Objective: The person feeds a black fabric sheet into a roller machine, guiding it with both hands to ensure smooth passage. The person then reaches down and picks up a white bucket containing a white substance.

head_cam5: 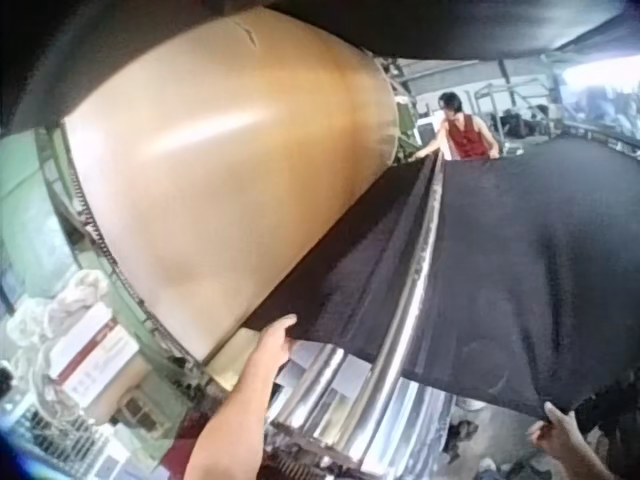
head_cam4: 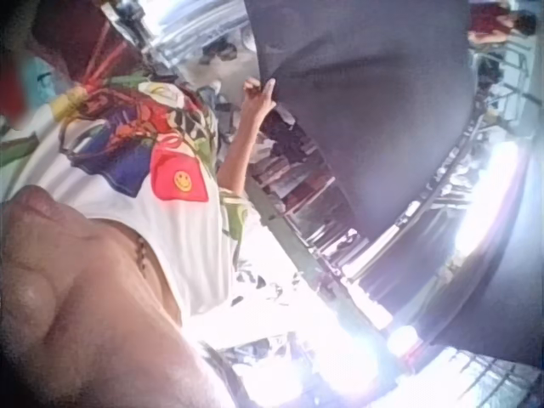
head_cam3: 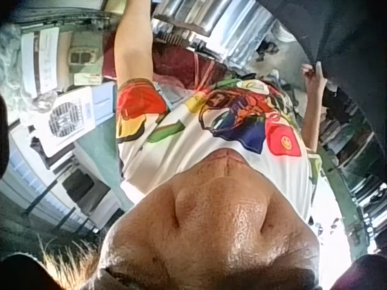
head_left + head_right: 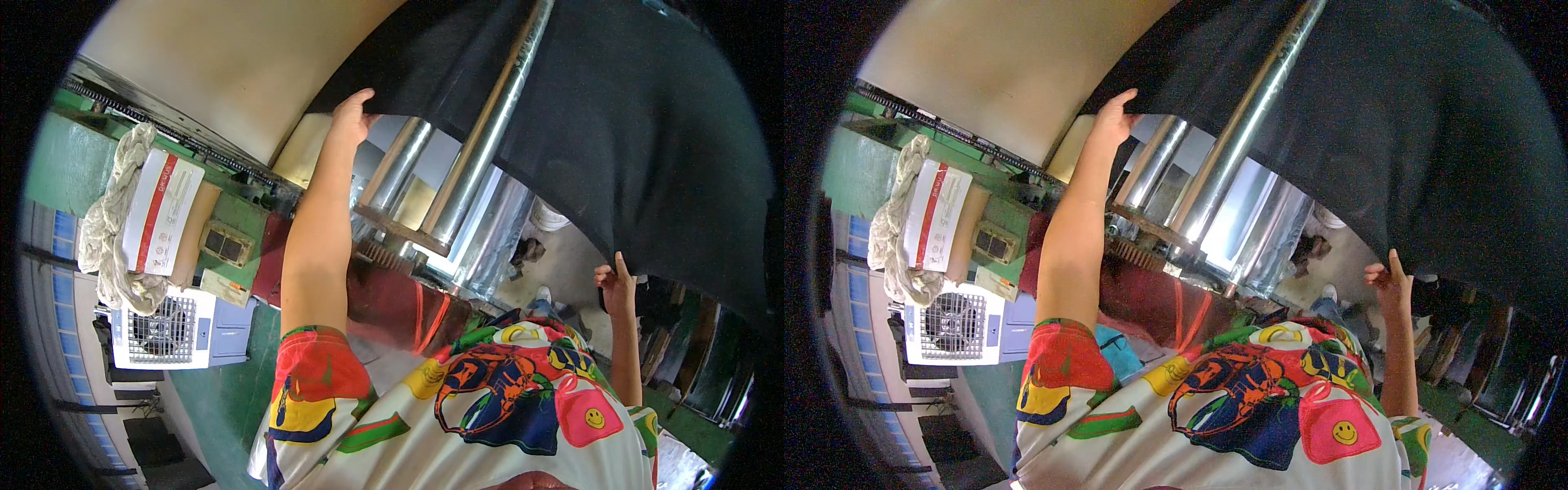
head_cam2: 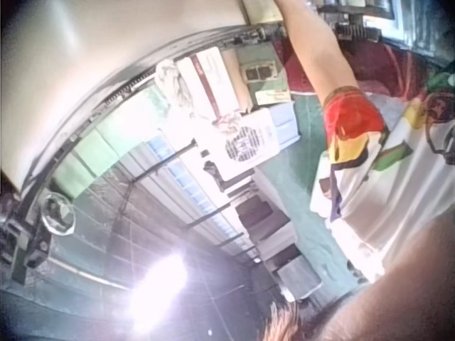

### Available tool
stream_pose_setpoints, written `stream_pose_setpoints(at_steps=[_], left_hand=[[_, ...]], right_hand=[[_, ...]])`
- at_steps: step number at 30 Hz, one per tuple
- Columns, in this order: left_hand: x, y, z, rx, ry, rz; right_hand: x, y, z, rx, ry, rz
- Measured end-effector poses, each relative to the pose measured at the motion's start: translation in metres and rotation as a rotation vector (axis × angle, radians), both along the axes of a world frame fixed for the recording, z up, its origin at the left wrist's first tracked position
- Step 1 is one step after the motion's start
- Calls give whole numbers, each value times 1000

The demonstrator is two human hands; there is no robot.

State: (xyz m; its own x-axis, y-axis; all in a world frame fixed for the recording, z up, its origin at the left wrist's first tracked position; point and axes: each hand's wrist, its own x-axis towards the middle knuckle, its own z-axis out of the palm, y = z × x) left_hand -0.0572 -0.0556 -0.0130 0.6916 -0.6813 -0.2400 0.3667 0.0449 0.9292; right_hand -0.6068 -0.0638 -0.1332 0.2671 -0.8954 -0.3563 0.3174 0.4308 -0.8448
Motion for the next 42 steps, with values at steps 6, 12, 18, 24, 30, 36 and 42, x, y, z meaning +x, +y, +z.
stream_pose_setpoints(at_steps=[6,12,18,24,30,36,42], left_hand=[[11,7,10,69,26,314],[25,6,-3,1,58,270],[-15,2,14,57,-136,94],[-2,5,15,106,-33,383],[-5,-2,5,66,-125,-21],[-8,-8,1,42,-75,-12],[9,4,0,79,-43,106]], right_hand=[[35,6,10,-22,60,115],[60,5,12,10,47,219],[91,8,25,-3,112,363],[117,11,32,1,102,524],[142,3,34,-22,78,613],[170,-3,45,-96,-2,683],[206,-7,49,-128,-11,761]])
